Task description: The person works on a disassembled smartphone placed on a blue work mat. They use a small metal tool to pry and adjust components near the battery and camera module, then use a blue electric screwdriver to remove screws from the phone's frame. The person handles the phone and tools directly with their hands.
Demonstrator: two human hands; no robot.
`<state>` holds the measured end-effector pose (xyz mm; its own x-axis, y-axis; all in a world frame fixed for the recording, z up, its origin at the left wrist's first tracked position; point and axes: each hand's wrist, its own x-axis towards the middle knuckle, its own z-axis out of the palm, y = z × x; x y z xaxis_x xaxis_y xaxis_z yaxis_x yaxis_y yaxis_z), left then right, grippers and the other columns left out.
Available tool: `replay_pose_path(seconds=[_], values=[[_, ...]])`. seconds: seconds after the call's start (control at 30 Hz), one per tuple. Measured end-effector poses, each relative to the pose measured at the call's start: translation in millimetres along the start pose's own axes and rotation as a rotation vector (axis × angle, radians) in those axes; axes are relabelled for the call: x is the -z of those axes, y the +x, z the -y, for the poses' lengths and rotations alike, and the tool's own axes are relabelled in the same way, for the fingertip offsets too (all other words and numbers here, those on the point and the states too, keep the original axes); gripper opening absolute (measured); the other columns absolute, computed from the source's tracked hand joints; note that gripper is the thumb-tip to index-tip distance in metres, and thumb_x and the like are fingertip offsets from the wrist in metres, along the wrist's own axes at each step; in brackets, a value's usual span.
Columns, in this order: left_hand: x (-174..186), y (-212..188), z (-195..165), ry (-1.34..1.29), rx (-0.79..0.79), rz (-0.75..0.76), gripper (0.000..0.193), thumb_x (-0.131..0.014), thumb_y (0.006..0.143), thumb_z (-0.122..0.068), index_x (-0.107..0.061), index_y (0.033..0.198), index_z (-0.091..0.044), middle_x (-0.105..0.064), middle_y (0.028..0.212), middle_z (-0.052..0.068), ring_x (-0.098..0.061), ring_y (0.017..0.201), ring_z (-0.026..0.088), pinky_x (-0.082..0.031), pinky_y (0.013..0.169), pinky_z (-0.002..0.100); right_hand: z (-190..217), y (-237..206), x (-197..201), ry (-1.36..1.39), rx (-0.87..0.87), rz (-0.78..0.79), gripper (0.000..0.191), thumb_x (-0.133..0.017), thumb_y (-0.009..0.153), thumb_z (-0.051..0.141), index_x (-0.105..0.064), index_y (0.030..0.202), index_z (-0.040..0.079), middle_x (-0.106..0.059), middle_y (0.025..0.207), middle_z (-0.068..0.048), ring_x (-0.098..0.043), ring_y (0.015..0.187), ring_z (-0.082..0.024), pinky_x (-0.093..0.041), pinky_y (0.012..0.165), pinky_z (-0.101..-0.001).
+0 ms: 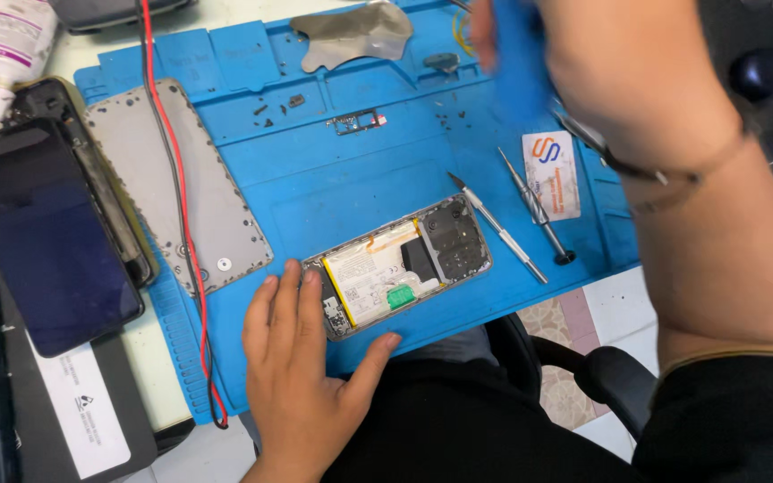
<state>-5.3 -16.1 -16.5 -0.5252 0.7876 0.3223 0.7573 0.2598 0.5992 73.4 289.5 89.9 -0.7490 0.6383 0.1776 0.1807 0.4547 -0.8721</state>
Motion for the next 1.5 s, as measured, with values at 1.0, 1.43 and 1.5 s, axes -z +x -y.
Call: replay_pose_path(seconds=[1.0, 1.43, 1.5], values=[[9, 2, -1, 0.051, 0.038, 0.062, 0.093, -0.090, 0.073, -0.040, -0.049, 0.137, 0.013, -0.052, 0.145, 0.033, -0.043, 0.138, 0.049, -0.035, 0.115, 0.055, -28, -238, 37, -0.715, -0.695, 0.431, 0.042, -0.079, 0.077, 0.047, -0.073, 0.096, 0.010, -0.071, 0.079, -0.011, -0.067, 0.071, -0.030, -0.051, 0.063, -0.0426], [10, 3, -3, 0.069, 0.050, 0.071, 0.094, -0.090, 0.074, -0.041, -0.047, 0.139, 0.012, -0.052, 0.146, 0.032, -0.043, 0.139, 0.049, -0.036, 0.115, 0.055, -21, -194, 60, -0.957, -0.213, 0.414, 0.048, -0.082, 0.069, 0.040, -0.074, 0.107, 0.013, -0.073, 0.089, -0.003, -0.070, 0.071, -0.022, -0.054, 0.061, -0.0342], [11, 3, -4, 0.051, 0.058, 0.074, 0.098, -0.091, 0.071, -0.040, -0.045, 0.142, 0.011, -0.051, 0.146, 0.031, -0.043, 0.139, 0.049, -0.035, 0.115, 0.055, -25, -182, 63, -0.933, -0.054, 0.363, 0.045, -0.083, 0.067, 0.033, -0.074, 0.105, 0.010, -0.075, 0.094, -0.005, -0.069, 0.072, -0.025, -0.054, 0.064, -0.0369]])
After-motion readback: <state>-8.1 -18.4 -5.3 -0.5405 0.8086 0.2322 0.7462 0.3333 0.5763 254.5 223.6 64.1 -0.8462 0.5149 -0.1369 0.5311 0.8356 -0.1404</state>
